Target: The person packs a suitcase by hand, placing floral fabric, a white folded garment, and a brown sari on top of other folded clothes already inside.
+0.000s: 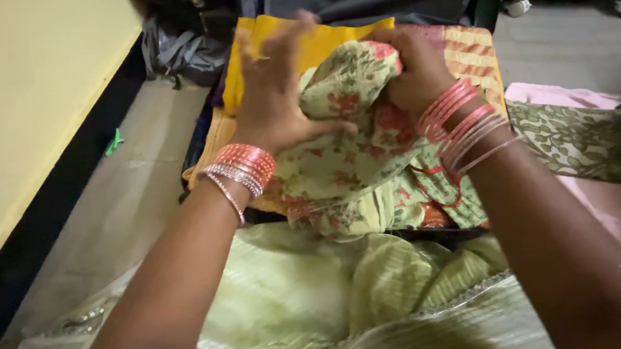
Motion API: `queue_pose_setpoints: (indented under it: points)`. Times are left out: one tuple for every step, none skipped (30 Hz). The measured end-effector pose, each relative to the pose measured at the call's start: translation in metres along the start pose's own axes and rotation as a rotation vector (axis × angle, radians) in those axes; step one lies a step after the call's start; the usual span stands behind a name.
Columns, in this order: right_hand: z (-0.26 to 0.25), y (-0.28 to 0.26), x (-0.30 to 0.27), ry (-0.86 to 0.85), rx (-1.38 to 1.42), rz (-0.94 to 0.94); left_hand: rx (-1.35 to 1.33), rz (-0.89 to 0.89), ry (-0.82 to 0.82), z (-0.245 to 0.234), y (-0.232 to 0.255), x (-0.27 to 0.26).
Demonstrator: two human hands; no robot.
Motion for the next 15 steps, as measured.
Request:
queue_pose_setpoints:
  points:
    - [-0.005,-0.004,0.003,-0.005,0.001,-0.002,-0.031,-0.05,-0.279,0.017,-0.005,-0.001]
    - [-0.01,-0.017,0.007,-0.031,-0.181,-0.136,-0.027,-0.05,-0.28,0.014,-0.009,0.001]
    - [-0.014,-0.03,0.009,-0.056,-0.364,-0.27,-0.025,-0.121,-0.294,0.012,-0.017,0.002]
    - [-0.022,-0.034,0.012,-0.059,-0.361,-0.266,-0.029,-0.195,-0.31,0.011,-0.025,0.001]
    - [-0.024,-0.032,0.015,-0.134,-0.499,-0.204,-0.031,-0.198,-0.313,0.004,-0.028,0.003]
    - [-0.023,-0.03,0.013,-0.215,-0.639,-0.138,-0.001,-0.241,-0.314,-0.005,-0.034,0.006]
    - [-0.024,-0.035,0.01,-0.223,-0.638,-0.131,0.028,-0.283,-0.315,-0.015,-0.036,0.009]
    - [-0.023,-0.021,0.005,-0.361,-0.659,0.134,0.023,-0.284,-0.318,-0.023,-0.033,0.017]
    - [-0.024,-0.008,-0.004,-0.496,-0.671,0.401,-0.034,-0.219,-0.463,-0.022,-0.023,0.023]
    - [-0.035,-0.013,-0.007,-0.494,-0.671,0.407,-0.09,-0.149,-0.606,-0.021,-0.009,0.03]
    - [-0.048,-0.014,-0.018,-0.586,-0.739,0.422,-0.192,-0.212,-0.78,-0.023,-0.002,0.033]
    - [-0.056,-0.011,-0.026,-0.68,-0.806,0.438,-0.296,-0.275,-0.954,-0.028,0.005,0.036]
    - [-0.067,-0.006,-0.025,-0.68,-0.804,0.444,-0.299,-0.273,-0.957,-0.042,0.011,0.049]
    - [-0.067,-0.019,-0.022,-0.836,-0.406,0.245,-0.401,-0.419,-1.086,-0.051,0.012,0.053]
    - [-0.071,-0.036,-0.019,-0.955,0.0,0.037,-0.503,-0.569,-1.211,-0.054,0.015,0.051]
Point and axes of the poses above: each hand's wrist, its own x-axis towards the middle knuckle, its own z-axis out of the palm, y = z × x, the point moved 7 cm from there along x, towards the middle knuckle, and after that the axes turned 8 degrees about -x, right-handed, at the moved point
